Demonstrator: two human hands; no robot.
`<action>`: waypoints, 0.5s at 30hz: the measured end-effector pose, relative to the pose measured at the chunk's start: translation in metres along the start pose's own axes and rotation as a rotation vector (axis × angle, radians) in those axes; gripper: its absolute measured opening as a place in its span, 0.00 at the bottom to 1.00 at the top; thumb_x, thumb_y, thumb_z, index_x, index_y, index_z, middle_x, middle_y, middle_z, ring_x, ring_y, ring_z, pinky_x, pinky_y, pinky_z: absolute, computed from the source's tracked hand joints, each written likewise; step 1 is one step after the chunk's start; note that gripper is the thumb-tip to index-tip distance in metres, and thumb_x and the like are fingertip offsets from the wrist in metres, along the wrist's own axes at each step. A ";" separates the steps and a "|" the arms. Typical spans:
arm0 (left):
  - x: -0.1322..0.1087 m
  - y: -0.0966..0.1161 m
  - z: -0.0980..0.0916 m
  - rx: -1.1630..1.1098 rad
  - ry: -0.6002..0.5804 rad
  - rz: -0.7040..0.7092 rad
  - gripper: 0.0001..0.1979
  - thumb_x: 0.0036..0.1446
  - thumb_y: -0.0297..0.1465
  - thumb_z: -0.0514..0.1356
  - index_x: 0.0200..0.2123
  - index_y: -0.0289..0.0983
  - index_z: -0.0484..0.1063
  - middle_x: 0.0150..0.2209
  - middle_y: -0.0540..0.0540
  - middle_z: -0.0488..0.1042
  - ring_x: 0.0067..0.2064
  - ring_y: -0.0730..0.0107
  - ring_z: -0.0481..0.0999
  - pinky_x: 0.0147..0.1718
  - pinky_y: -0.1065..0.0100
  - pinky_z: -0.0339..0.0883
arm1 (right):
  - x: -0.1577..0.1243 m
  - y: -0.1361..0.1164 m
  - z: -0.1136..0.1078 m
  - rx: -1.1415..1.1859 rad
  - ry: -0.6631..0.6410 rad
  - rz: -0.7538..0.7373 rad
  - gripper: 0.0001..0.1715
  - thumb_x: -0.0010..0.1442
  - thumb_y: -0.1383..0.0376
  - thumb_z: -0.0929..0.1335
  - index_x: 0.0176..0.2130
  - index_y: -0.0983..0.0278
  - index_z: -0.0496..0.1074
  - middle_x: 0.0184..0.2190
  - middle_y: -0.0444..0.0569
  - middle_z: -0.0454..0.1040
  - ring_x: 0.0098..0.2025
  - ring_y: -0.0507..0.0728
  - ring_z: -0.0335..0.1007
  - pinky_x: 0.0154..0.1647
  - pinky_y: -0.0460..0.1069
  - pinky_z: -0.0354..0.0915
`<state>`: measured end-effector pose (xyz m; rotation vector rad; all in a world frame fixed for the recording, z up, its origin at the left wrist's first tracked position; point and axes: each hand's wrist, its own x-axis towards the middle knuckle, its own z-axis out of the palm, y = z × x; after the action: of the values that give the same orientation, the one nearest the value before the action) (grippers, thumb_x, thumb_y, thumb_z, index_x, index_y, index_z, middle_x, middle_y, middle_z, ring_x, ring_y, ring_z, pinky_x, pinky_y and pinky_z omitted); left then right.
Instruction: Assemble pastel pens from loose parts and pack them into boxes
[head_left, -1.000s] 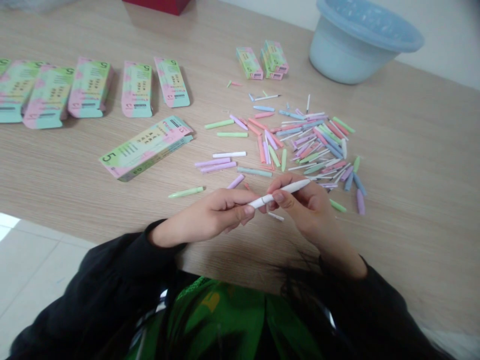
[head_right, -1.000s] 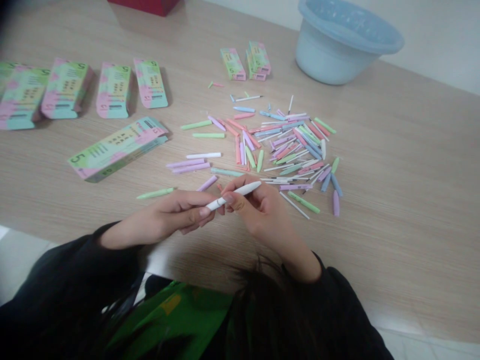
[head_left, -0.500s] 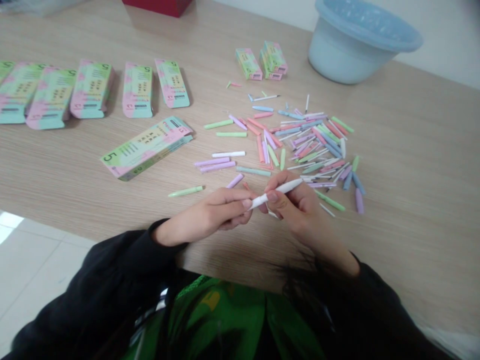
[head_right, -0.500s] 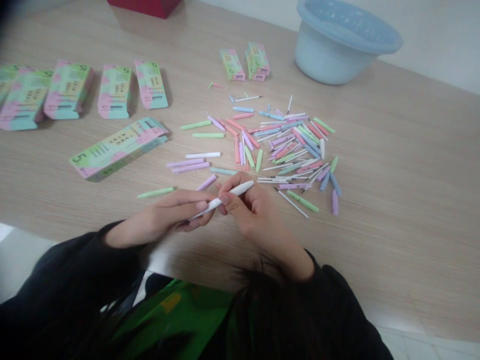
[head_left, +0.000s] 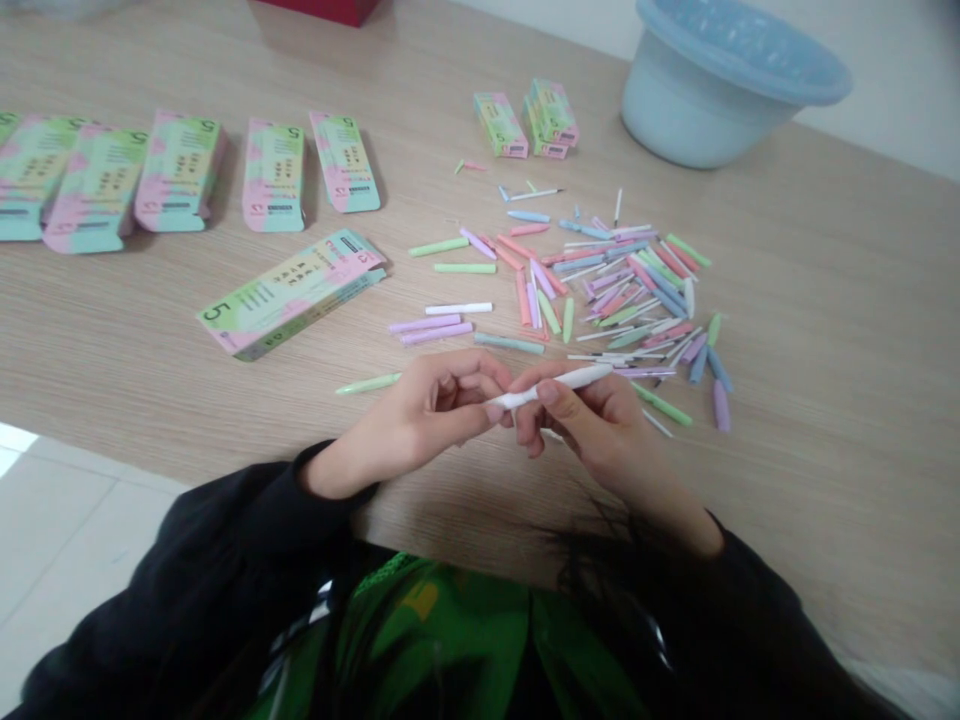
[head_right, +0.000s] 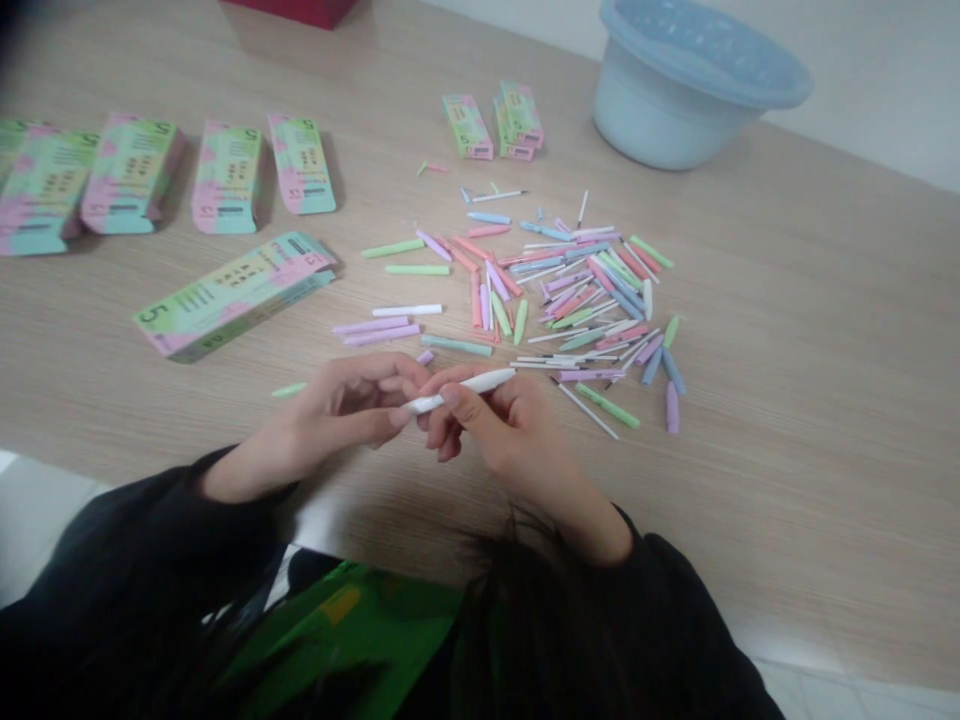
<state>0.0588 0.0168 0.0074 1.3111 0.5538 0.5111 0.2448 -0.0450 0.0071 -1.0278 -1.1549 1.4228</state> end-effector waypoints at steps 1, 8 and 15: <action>0.000 0.001 -0.001 -0.015 -0.018 -0.006 0.09 0.64 0.32 0.61 0.43 0.32 0.74 0.34 0.44 0.79 0.31 0.70 0.72 0.28 0.70 0.62 | 0.000 0.001 0.000 0.001 0.029 -0.014 0.14 0.66 0.55 0.71 0.36 0.62 0.76 0.22 0.43 0.74 0.23 0.51 0.70 0.24 0.47 0.67; 0.004 -0.003 -0.009 -0.225 -0.027 -0.155 0.17 0.66 0.42 0.57 0.44 0.34 0.75 0.41 0.40 0.77 0.41 0.62 0.75 0.37 0.65 0.71 | -0.004 0.001 -0.006 -0.033 0.141 -0.082 0.12 0.66 0.56 0.70 0.37 0.61 0.78 0.20 0.41 0.72 0.21 0.50 0.65 0.23 0.46 0.64; 0.004 -0.002 -0.008 -0.101 -0.184 -0.241 0.22 0.69 0.43 0.55 0.29 0.33 0.74 0.17 0.55 0.58 0.18 0.79 0.53 0.17 0.74 0.45 | -0.008 -0.002 -0.007 -0.005 0.086 -0.107 0.09 0.67 0.59 0.70 0.38 0.61 0.79 0.21 0.41 0.73 0.23 0.50 0.67 0.23 0.47 0.64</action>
<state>0.0565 0.0254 0.0041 1.1628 0.5172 0.2143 0.2528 -0.0516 0.0085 -1.0061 -1.1346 1.2798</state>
